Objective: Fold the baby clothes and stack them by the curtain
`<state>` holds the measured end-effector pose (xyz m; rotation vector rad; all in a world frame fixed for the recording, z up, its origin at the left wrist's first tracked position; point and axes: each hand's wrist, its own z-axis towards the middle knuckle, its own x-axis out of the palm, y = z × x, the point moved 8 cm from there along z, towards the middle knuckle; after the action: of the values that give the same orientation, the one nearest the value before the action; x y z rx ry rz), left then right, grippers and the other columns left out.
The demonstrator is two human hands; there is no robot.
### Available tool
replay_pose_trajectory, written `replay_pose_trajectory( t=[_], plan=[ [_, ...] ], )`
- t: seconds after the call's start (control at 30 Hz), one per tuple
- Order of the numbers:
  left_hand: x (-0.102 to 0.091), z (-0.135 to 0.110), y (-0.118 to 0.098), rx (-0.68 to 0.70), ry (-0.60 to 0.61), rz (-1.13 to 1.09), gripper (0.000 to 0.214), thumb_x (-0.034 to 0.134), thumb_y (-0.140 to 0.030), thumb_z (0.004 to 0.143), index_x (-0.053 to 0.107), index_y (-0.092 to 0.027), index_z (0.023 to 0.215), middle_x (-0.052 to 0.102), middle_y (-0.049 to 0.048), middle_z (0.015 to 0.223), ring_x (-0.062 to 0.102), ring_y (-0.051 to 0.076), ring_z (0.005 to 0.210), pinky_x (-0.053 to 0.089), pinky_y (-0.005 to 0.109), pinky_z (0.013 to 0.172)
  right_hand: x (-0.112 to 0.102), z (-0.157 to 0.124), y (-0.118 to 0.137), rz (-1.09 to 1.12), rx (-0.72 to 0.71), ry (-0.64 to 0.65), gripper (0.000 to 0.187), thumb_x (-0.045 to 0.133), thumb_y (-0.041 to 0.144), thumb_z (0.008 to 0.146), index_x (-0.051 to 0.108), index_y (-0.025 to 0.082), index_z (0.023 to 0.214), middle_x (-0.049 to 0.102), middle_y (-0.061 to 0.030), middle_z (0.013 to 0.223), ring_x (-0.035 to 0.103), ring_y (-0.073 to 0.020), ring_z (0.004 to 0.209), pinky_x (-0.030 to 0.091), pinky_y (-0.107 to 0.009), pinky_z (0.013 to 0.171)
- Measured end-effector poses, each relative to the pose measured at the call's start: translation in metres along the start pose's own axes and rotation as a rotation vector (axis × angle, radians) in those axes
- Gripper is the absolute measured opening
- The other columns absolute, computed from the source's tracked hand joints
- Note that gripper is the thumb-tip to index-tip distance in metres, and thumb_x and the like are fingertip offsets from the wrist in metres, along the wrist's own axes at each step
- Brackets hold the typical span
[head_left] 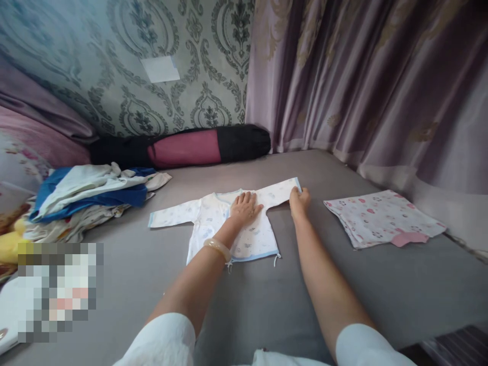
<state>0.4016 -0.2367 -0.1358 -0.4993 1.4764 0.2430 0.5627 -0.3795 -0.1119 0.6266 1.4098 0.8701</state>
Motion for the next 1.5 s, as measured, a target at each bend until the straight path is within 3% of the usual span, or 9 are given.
replay_pose_trajectory(
  t=[0.13,0.27,0.63,0.93,1.07,1.17,1.37,1.5],
  plan=[
    [-0.001,0.003,0.003,-0.007,0.005,-0.026,0.065,0.028,-0.058,0.096,0.032,-0.019,0.146,0.032,0.0124,0.155,0.029,0.030,0.141,0.025,0.045,0.114,0.012,-0.002,0.003,0.256,0.105,0.104,0.038,0.030,0.027,0.094,0.049,0.012,0.123,0.068,-0.0166,0.110,0.068,-0.0206,0.084,0.055,-0.032,0.069],
    [-0.003,0.005,0.006,-0.019,0.013,-0.021,0.065,0.031,-0.062,0.094,0.032,-0.023,0.145,0.034,0.0117,0.153,0.031,0.031,0.139,0.027,0.046,0.112,0.019,-0.011,0.014,0.609,0.226,0.187,0.031,0.035,0.027,0.093,0.045,0.017,0.120,0.067,-0.0135,0.109,0.069,-0.0179,0.079,0.057,-0.031,0.062],
    [-0.009,0.013,0.012,0.017,0.015,0.016,0.075,0.032,-0.072,0.088,0.034,-0.023,0.146,0.038,0.0132,0.149,0.035,0.035,0.133,0.030,0.049,0.107,0.039,-0.045,0.045,0.865,0.330,0.342,0.010,0.042,0.023,0.090,0.048,0.021,0.098,0.067,-0.0026,0.086,0.068,-0.0144,0.072,0.059,-0.030,0.066],
    [-0.007,0.018,0.016,0.021,0.037,0.096,0.069,0.040,-0.068,0.088,0.042,-0.024,0.140,0.041,0.0140,0.145,0.040,0.034,0.129,0.033,0.047,0.103,0.072,-0.073,0.046,0.834,0.385,0.441,0.009,0.040,0.021,0.089,0.045,0.022,0.097,0.068,-0.0022,0.090,0.068,-0.0125,0.073,0.058,-0.027,0.065],
    [-0.009,0.009,0.015,0.061,0.022,0.091,0.057,0.036,-0.059,0.093,0.047,-0.021,0.136,0.046,0.0137,0.141,0.042,0.031,0.128,0.034,0.045,0.104,0.078,-0.073,0.041,0.661,0.301,0.449,0.013,0.040,0.023,0.089,0.048,0.020,0.099,0.067,-0.0075,0.097,0.067,-0.0149,0.077,0.058,-0.028,0.063],
    [-0.013,-0.002,0.019,0.124,0.021,0.056,0.049,0.032,-0.052,0.097,0.046,-0.024,0.135,0.044,0.0095,0.145,0.040,0.027,0.132,0.033,0.043,0.107,0.077,-0.073,0.037,0.521,0.252,0.433,0.014,0.040,0.023,0.089,0.050,0.018,0.098,0.068,-0.0099,0.090,0.066,-0.0174,0.073,0.057,-0.028,0.060],
    [-0.014,-0.028,0.054,0.108,0.019,0.013,0.053,0.033,-0.050,0.098,0.038,-0.022,0.143,0.038,0.0104,0.152,0.031,0.026,0.141,0.028,0.044,0.114,0.085,-0.088,0.048,0.606,0.248,0.567,0.009,0.040,0.020,0.091,0.048,0.019,0.094,0.063,0.0000,0.066,0.065,-0.0139,0.058,0.055,-0.025,0.053],
    [-0.014,-0.042,0.077,0.065,-0.090,-0.059,0.050,0.035,-0.045,0.098,0.044,-0.020,0.140,0.044,0.0103,0.149,0.036,0.024,0.140,0.029,0.042,0.115,0.090,-0.101,0.057,0.665,0.253,0.660,0.007,0.042,0.016,0.093,0.046,0.019,0.089,0.063,0.0015,0.063,0.067,-0.0124,0.057,0.056,-0.023,0.056]
  ],
)
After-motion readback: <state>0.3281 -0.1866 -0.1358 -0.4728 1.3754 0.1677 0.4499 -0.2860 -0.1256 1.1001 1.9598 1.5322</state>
